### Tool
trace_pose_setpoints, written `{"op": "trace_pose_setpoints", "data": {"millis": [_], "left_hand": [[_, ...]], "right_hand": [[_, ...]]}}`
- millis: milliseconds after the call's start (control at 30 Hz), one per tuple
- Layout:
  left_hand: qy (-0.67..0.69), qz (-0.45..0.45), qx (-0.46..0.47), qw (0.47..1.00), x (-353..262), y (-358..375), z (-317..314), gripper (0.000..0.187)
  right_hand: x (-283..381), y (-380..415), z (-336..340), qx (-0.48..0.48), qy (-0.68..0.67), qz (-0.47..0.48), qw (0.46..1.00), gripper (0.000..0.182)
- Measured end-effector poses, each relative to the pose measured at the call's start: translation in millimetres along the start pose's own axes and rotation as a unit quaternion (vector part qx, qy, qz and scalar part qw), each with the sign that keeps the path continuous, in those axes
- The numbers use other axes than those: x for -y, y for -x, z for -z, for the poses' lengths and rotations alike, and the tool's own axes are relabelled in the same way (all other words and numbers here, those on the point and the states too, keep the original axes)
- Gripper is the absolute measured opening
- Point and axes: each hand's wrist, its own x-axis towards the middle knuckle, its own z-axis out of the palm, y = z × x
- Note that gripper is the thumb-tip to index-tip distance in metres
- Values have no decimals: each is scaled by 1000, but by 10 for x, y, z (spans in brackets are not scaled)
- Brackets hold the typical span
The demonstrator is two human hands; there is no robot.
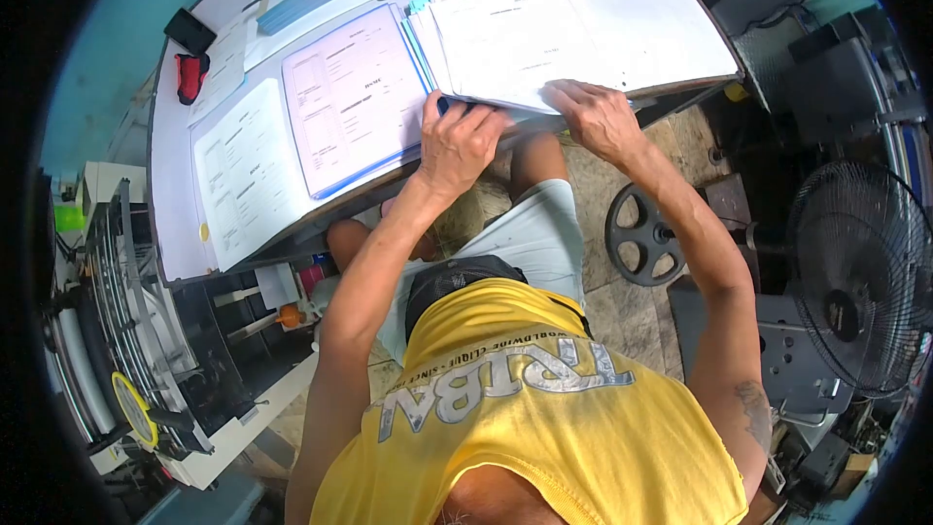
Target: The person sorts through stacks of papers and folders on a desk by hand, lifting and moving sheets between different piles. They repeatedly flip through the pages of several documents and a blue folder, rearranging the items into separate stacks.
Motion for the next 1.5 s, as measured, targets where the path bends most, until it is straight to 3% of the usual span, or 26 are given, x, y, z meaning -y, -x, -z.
{"op": "trace_pose_setpoints", "data": {"millis": [200, 300, 400, 500, 600, 633, 733, 833, 933, 967, 1033, 1100, 1133, 1233, 1367, 1500], "left_hand": [[-7, 20, -2, 1000, 32, -147, 117, 11], [-42, 30, 2, 999, 119, -43, 272, 14], [-79, 63, -49, 994, 313, 297, 753, 19], [-116, 106, -7, 987, 724, 938, 1496, 39], [-185, 232, 109, 949, 1074, 1669, 2309, 70], [-266, 257, 159, 915, 1100, 1879, 2494, 67], [-346, 202, 275, 874, 1216, 2381, 2874, 60], [-355, 124, 247, 893, 1292, 2514, 3011, 42], [-246, 297, 85, 919, 1309, 2306, 2948, 25], [-202, 320, -17, 926, 1406, 2225, 2897, 17], [-199, 361, -53, 910, 1452, 1899, 2861, 24], [-131, 339, -76, 929, 1325, 1335, 2681, 39], [-130, 239, -46, 961, 1370, 1187, 2558, 48], [-208, 101, 130, 964, 1336, 791, 2150, 67], [-238, 16, 216, 947, 1324, 644, 1498, 48], [-221, -16, 332, 917, 1073, 685, 1366, 33]], "right_hand": [[25, -89, 117, 3, 33, 58, 998, 38], [-81, -52, -32, 20, 52, 55, 997, 37], [-164, -55, -95, 14, -16, 22, 1000, 39], [-127, -156, 47, 25, -48, 6, 999, 49], [-146, -187, 38, 21, -53, 9, 998, 47], [-126, -200, 64, 26, -58, -1, 998, 43], [-120, -239, 112, 39, -72, -31, 996, 34], [-135, -246, 116, 29, -105, -61, 992, 26], [-160, -264, 145, 18, -108, -69, 992, 21], [-183, -272, 172, 18, -115, -84, 990, 20], [-231, -298, 221, 18, -130, -112, 985, 18], [-303, -326, 241, 16, -153, -163, 975, 18], [-359, -342, 242, 14, -164, -187, 968, 19], [-446, -385, 171, -60, -279, -175, 942, 30], [-609, -386, 17, -94, -354, -209, 907, 38], [-448, -515, 182, -110, -338, -258, 898, 39]]}}
